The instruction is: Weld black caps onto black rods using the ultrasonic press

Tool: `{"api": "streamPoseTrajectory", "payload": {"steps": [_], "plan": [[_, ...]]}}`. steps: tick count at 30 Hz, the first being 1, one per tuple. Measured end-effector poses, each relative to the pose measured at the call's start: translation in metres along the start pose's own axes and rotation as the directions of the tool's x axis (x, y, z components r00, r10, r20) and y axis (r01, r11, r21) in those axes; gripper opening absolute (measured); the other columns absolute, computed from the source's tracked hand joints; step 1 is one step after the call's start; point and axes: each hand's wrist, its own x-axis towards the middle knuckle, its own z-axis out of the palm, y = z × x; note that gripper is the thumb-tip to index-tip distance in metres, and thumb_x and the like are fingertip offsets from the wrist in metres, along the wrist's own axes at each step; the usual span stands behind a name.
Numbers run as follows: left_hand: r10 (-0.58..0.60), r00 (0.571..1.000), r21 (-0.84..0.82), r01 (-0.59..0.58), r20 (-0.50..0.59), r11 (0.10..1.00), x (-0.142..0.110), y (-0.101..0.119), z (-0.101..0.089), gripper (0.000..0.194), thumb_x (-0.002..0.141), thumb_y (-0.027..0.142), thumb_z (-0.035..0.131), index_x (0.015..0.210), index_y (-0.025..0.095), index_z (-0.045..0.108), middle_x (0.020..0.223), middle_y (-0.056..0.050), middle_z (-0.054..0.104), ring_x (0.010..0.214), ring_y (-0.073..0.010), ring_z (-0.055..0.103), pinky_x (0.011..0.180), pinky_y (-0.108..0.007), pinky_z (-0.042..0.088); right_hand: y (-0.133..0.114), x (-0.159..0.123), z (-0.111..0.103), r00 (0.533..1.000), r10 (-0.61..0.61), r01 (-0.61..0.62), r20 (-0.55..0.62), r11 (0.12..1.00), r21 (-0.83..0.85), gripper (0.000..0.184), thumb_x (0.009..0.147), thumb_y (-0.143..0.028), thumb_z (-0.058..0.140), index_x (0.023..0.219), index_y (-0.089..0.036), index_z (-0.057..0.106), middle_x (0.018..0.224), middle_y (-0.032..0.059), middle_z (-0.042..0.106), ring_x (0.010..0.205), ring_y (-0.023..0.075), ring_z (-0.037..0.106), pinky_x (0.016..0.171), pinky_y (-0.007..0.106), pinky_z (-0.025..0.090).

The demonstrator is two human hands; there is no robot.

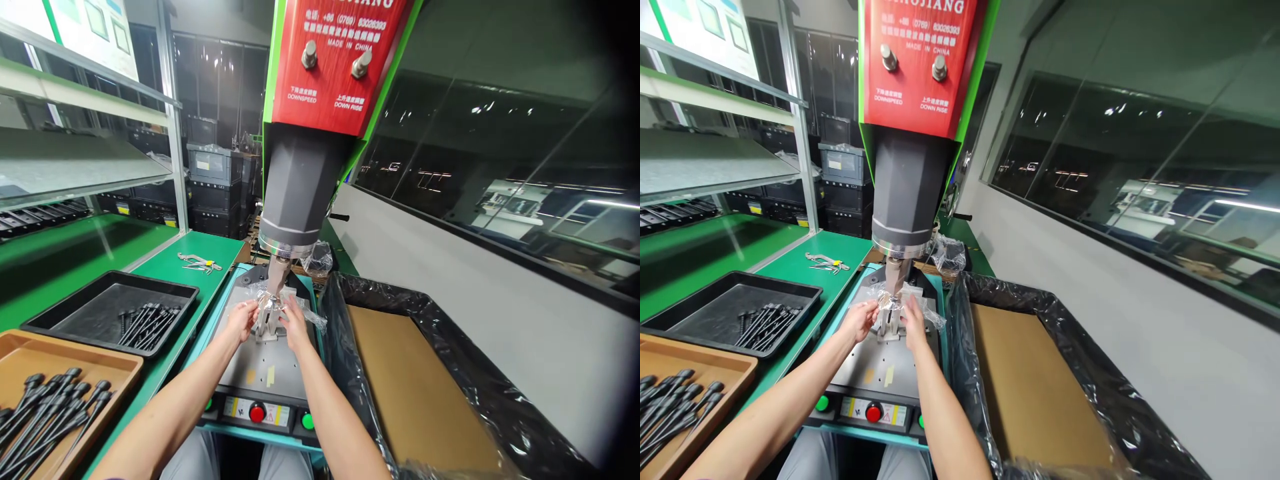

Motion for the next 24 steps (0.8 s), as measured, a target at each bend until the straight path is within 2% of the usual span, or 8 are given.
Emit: {"api": "streamPoseTrajectory", "payload": {"steps": [3,5,9,12,17,20,23,24], "plan": [[0.0,1.0,0.016,0.0,-0.002,1.0,-0.001,-0.005,-0.005,0.016,0.077,0.005,0.066,0.083,0.014,0.055,0.057,0.003,0.061,0.045,-0.0082,0.06,0.041,-0.011,0.046,0.008,-0.008,-0.01,0.999,0.011,-0.007,-0.053,0.998,0.068,0.064,0.068,-0.038,0.069,0.13,-0.032,0.052,0.133,0.0057,0.055,0.114,0.0205,0.054,0.085,0.033,0.048],[0.0,1.0,0.018,0.0,0.007,1.0,-0.001,-0.007,-0.008,0.015,0.077,0.006,0.067,0.084,0.014,0.055,0.059,0.002,0.061,0.048,-0.0082,0.062,0.043,-0.011,0.047,0.012,-0.012,-0.015,0.996,0.062,-0.054,-0.07,0.993,0.104,0.065,0.064,-0.034,0.07,0.127,-0.032,0.054,0.13,0.0061,0.056,0.115,0.0214,0.054,0.085,0.034,0.049],[-0.008,1.0,0.009,0.008,0.002,1.0,0.003,-0.009,-0.014,0.016,0.078,0.007,0.067,0.084,0.014,0.053,0.062,0.002,0.061,0.048,-0.0075,0.062,0.044,-0.01,0.047,0.019,-0.017,-0.025,0.97,0.208,-0.192,-0.125,0.972,0.133,0.054,0.056,-0.03,0.072,0.108,-0.026,0.063,0.114,0.0088,0.062,0.104,0.024,0.06,0.079,0.036,0.052],[-0.027,1.0,0.01,0.027,-0.004,1.0,0.005,-0.008,-0.017,0.018,0.078,0.009,0.068,0.084,0.014,0.052,0.065,0.001,0.062,0.049,-0.0074,0.062,0.043,-0.011,0.048,0.023,-0.024,-0.031,0.962,0.228,-0.211,-0.147,0.97,0.125,0.044,0.051,-0.029,0.073,0.094,-0.023,0.065,0.1,0.0078,0.065,0.091,0.0224,0.063,0.075,0.036,0.053],[-0.081,0.997,0.031,0.082,-0.016,0.996,-0.011,-0.005,-0.031,0.019,0.083,0.028,0.067,0.084,0.013,0.055,0.072,-0.005,0.064,0.054,-0.0106,0.064,0.048,-0.017,0.054,0.023,-0.056,-0.041,0.959,0.249,-0.243,-0.138,0.968,0.058,0.033,0.048,-0.027,0.076,0.078,-0.017,0.066,0.078,0.0062,0.066,0.072,0.0192,0.064,0.066,0.032,0.052],[-0.073,0.996,0.054,0.076,-0.058,0.996,-0.036,-0.004,-0.055,0.021,0.085,0.034,0.063,0.083,0.014,0.057,0.071,-0.005,0.064,0.054,-0.0114,0.064,0.05,-0.018,0.053,0.02,-0.09,-0.055,0.955,0.265,-0.265,-0.135,0.964,0.015,0.032,0.05,-0.029,0.078,0.077,-0.016,0.067,0.073,0.005,0.065,0.063,0.0173,0.062,0.058,0.028,0.049],[0.002,0.997,0.126,0.008,-0.078,0.992,-0.069,-0.011,-0.099,0.018,0.083,0.033,0.066,0.084,0.016,0.06,0.074,-0.004,0.067,0.061,-0.0128,0.065,0.053,-0.018,0.052,0.025,-0.128,-0.08,0.961,0.245,-0.259,-0.13,0.959,-0.112,0.027,0.057,-0.037,0.076,0.074,-0.017,0.068,0.07,0.0046,0.064,0.057,0.015,0.057,0.049,0.024,0.042],[0.052,0.998,0.221,-0.041,-0.044,0.974,-0.079,-0.015,-0.118,0.022,0.08,0.037,0.068,0.083,0.016,0.061,0.076,-0.005,0.068,0.064,-0.0142,0.065,0.054,-0.019,0.051,0.03,-0.14,-0.09,0.965,0.226,-0.247,-0.131,0.952,-0.18,0.026,0.06,-0.04,0.074,0.071,-0.017,0.067,0.068,0.0042,0.063,0.055,0.0146,0.056,0.047,0.023,0.039]]}}
